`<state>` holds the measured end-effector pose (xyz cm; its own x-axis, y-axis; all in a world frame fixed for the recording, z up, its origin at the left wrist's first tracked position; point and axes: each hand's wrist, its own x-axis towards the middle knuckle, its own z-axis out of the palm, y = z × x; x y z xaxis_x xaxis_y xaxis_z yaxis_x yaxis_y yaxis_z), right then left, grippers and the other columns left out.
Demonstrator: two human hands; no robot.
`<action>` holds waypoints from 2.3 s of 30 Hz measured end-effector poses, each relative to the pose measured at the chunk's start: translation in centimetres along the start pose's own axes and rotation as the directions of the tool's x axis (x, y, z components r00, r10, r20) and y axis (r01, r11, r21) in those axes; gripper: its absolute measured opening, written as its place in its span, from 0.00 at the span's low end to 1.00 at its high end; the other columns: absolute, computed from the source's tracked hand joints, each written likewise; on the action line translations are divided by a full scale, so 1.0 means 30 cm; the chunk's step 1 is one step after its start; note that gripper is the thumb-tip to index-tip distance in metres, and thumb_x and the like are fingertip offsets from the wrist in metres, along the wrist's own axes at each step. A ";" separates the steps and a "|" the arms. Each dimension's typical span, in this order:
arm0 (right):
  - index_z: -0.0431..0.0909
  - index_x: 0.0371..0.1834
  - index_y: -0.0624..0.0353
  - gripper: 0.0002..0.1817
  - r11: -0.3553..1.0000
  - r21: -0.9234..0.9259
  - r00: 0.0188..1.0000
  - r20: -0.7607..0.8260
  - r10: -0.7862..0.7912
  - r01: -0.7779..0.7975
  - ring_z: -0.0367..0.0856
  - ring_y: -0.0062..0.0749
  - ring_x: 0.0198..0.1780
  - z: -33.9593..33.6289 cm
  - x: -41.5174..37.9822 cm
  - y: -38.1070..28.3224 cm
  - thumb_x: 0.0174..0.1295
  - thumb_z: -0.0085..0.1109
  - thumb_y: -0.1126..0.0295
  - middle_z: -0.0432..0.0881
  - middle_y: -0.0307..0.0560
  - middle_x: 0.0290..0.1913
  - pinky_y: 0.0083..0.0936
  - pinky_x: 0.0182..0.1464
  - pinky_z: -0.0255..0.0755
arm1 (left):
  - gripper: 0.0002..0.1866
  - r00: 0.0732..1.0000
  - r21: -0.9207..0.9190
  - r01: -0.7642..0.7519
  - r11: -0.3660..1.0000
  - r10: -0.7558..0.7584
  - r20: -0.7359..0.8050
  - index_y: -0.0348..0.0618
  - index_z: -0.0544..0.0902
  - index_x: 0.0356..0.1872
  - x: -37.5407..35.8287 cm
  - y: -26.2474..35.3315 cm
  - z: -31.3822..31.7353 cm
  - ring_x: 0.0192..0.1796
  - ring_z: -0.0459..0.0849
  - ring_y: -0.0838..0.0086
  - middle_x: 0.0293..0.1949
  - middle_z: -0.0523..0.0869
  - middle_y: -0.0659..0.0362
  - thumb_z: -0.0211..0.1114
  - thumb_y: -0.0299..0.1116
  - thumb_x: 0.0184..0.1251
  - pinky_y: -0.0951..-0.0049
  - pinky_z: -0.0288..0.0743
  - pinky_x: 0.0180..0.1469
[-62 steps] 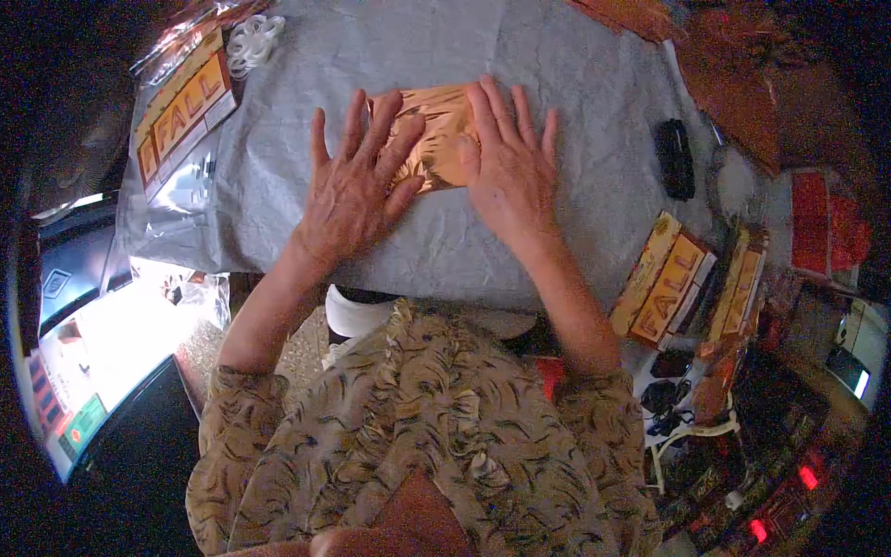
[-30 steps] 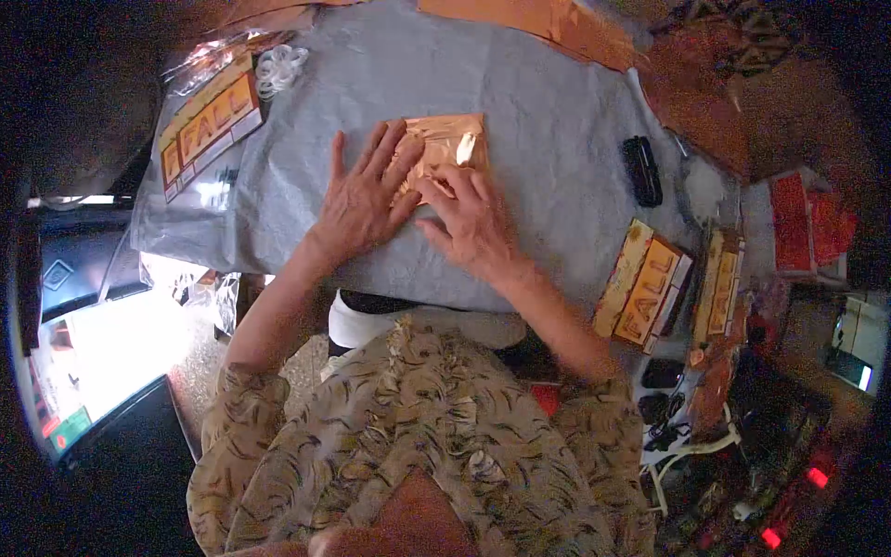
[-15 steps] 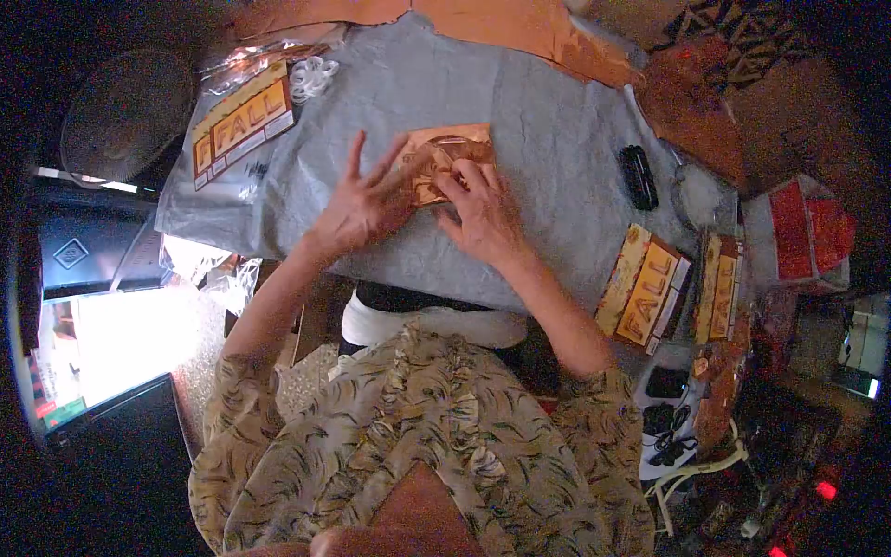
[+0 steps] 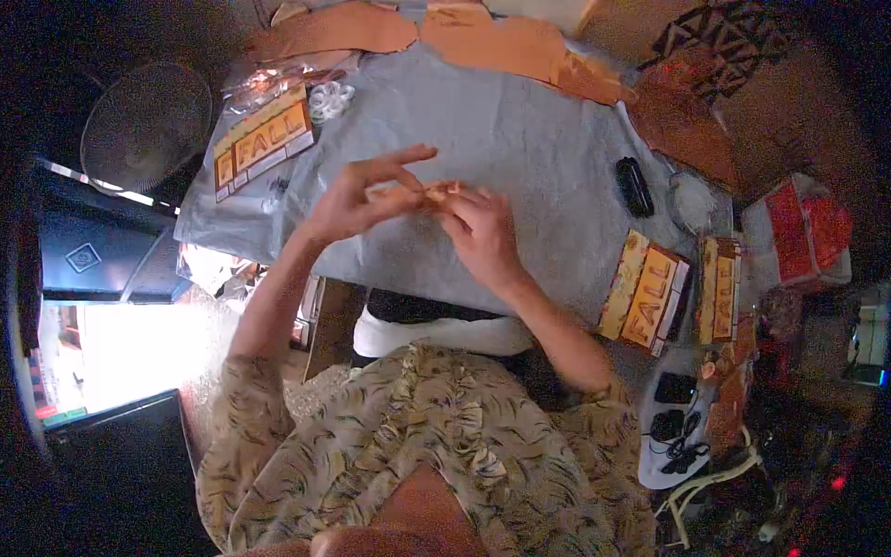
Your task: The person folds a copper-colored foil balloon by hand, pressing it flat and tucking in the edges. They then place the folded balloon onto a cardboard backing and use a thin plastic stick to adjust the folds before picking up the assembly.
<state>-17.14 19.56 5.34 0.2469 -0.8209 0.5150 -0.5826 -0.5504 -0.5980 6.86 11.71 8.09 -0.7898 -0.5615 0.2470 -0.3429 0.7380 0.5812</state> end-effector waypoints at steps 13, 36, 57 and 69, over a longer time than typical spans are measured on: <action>0.88 0.54 0.64 0.13 0.424 0.762 0.765 0.144 0.627 -0.490 0.81 0.14 0.45 -0.080 -0.047 -0.046 0.76 0.65 0.65 0.87 0.32 0.45 0.17 0.51 0.74 | 0.16 0.723 -0.983 0.115 0.142 -0.691 -0.015 0.42 0.88 0.52 -0.009 0.139 0.296 0.38 0.89 0.81 0.41 0.91 0.64 0.75 0.42 0.73 0.77 0.84 0.37; 0.89 0.52 0.60 0.20 0.449 0.481 0.635 0.354 0.687 -0.753 0.83 0.19 0.46 -0.212 -0.050 0.074 0.67 0.73 0.54 0.89 0.35 0.46 0.20 0.47 0.72 | 0.14 0.706 -0.973 0.211 -0.092 -0.674 0.217 0.32 0.88 0.51 0.036 0.087 0.301 0.42 0.93 0.72 0.43 0.93 0.54 0.74 0.33 0.73 0.68 0.89 0.46; 0.88 0.49 0.68 0.14 0.287 0.792 0.568 0.090 0.818 -0.539 0.87 0.24 0.44 -0.442 -0.406 0.083 0.70 0.67 0.66 0.89 0.43 0.44 0.26 0.48 0.80 | 0.19 0.895 -0.841 0.439 0.316 -0.233 0.379 0.33 0.86 0.58 0.262 0.254 0.281 0.51 0.87 0.76 0.51 0.91 0.58 0.65 0.41 0.82 0.71 0.82 0.56; 0.84 0.50 0.72 0.14 0.507 0.841 0.355 -0.423 0.834 -0.189 0.90 0.33 0.46 -0.806 -1.007 -0.093 0.69 0.68 0.70 0.90 0.51 0.48 0.28 0.52 0.84 | 0.15 0.978 -0.516 -0.046 0.855 0.145 0.153 0.32 0.89 0.53 0.911 0.405 0.699 0.45 0.90 0.69 0.46 0.93 0.56 0.68 0.34 0.78 0.68 0.84 0.50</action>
<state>-41.70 49.57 6.31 -0.7253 -0.6861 -0.0560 0.3092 -0.2521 -0.9170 -29.57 13.18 5.65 -0.8993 -0.3852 0.2072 0.0055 0.4637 0.8860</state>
